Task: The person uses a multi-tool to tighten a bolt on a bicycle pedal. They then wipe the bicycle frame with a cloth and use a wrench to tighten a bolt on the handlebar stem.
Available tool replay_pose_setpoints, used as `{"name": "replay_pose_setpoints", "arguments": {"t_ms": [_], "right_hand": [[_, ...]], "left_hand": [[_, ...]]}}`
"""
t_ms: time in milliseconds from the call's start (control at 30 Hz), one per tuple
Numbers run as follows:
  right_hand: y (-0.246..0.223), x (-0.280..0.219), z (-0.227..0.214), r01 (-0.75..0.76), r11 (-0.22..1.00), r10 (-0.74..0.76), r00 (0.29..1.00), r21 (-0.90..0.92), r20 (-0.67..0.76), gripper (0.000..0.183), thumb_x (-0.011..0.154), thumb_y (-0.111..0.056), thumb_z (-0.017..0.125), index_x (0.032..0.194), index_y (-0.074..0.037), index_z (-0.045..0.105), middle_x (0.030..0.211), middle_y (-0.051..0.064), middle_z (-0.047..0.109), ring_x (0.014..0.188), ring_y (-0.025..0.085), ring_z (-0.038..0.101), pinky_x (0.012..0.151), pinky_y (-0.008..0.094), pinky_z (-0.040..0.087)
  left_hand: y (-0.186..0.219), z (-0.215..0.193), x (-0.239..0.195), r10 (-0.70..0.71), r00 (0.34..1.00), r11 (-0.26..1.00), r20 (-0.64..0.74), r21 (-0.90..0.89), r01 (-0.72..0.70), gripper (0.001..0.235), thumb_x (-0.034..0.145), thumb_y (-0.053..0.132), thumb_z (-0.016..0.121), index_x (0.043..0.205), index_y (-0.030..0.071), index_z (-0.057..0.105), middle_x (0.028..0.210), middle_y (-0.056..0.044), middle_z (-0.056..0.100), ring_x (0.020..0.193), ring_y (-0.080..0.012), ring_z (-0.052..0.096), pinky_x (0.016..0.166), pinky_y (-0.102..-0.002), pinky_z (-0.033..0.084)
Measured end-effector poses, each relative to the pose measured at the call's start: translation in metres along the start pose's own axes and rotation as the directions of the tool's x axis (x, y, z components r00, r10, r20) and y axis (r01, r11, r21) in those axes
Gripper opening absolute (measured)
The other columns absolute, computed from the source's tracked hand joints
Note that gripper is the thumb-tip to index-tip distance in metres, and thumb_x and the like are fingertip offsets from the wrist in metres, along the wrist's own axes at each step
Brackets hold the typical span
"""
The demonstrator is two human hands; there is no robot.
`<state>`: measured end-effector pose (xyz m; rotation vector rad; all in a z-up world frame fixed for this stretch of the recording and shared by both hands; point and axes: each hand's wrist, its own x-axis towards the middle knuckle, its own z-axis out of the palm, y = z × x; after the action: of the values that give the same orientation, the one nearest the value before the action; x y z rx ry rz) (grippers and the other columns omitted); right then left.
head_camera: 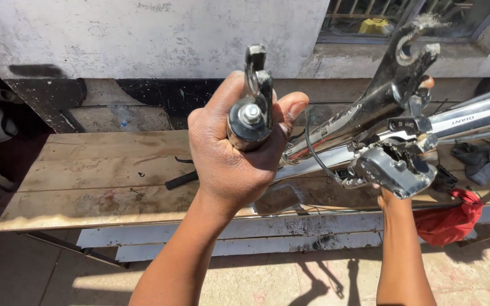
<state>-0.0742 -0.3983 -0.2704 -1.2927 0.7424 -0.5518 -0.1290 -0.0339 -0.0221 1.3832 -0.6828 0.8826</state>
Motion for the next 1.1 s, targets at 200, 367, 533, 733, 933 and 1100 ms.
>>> {"name": "replay_pose_setpoints", "arguments": {"t_ms": [200,367,533,733,933,1100], "right_hand": [[0.010,-0.051,0.021,-0.094,0.965,0.113,0.992,-0.246,0.062,0.042,0.086,0.011,0.038,0.060,-0.015,0.017,0.057,0.006,0.025,0.055,0.015,0.029,0.048,0.039,0.008],[-0.066,-0.258,-0.004,0.509,0.711,-0.694,0.620,0.485,0.365,0.026,0.098,-0.023,0.052,0.085,-0.013,0.032,0.062,0.004,0.032,0.044,0.008,0.028,0.043,0.025,0.019],[-0.118,-0.362,0.004,0.681,0.730,-0.682,0.723,0.056,0.113,0.079,0.094,-0.046,0.054,0.149,0.008,0.035,0.062,0.002,0.028,0.052,0.009,0.029,0.065,0.030,0.037],[-0.094,-0.367,0.004,0.698,0.716,-0.698,0.716,0.010,-0.008,0.043,0.097,-0.024,0.062,0.128,-0.005,0.038,0.059,0.004,0.034,0.045,0.008,0.031,0.045,0.025,0.027],[-0.092,-0.356,0.007,0.651,0.753,-0.658,0.744,0.100,0.112,0.036,0.095,-0.019,0.062,0.119,-0.012,0.037,0.057,0.002,0.038,0.043,0.009,0.035,0.040,0.025,0.032],[-0.071,-0.342,0.039,0.628,0.777,-0.628,0.764,0.053,0.146,0.035,0.093,-0.017,0.066,0.120,-0.010,0.044,0.069,-0.005,0.038,0.055,0.004,0.036,0.057,0.021,0.037]], "left_hand": [[0.009,0.005,-0.018,0.050,0.999,0.995,-0.004,0.085,-0.049,0.042,0.089,0.022,0.064,0.073,0.012,0.027,0.064,0.004,0.023,0.064,-0.0131,0.017,0.049,-0.026,0.022],[0.008,0.004,-0.042,0.067,0.995,0.994,0.070,0.077,-0.072,0.015,0.091,0.023,0.065,0.084,0.015,0.055,0.070,0.006,0.055,0.055,-0.0119,0.034,0.053,-0.024,0.040],[0.007,0.004,-0.076,0.135,0.983,0.989,0.124,0.038,-0.141,0.005,0.092,0.013,0.061,0.089,0.014,0.058,0.074,0.002,0.039,0.065,-0.0139,0.028,0.051,-0.027,0.031],[0.003,0.001,-0.092,0.260,0.956,0.965,0.134,-0.008,-0.262,0.006,0.090,0.019,0.065,0.093,0.014,0.065,0.072,0.003,0.056,0.053,-0.0151,0.047,0.048,-0.030,0.036],[-0.013,-0.005,-0.073,0.382,0.914,0.924,0.141,-0.045,-0.379,0.028,0.087,0.026,0.072,0.076,0.007,0.055,0.063,0.001,0.045,0.048,-0.0127,0.034,0.044,-0.031,0.028],[-0.054,-0.013,-0.072,0.325,0.931,0.946,0.165,-0.058,-0.320,0.037,0.091,0.020,0.067,0.069,0.009,0.040,0.062,-0.001,0.027,0.052,-0.0163,0.022,0.047,-0.032,0.024]]}}
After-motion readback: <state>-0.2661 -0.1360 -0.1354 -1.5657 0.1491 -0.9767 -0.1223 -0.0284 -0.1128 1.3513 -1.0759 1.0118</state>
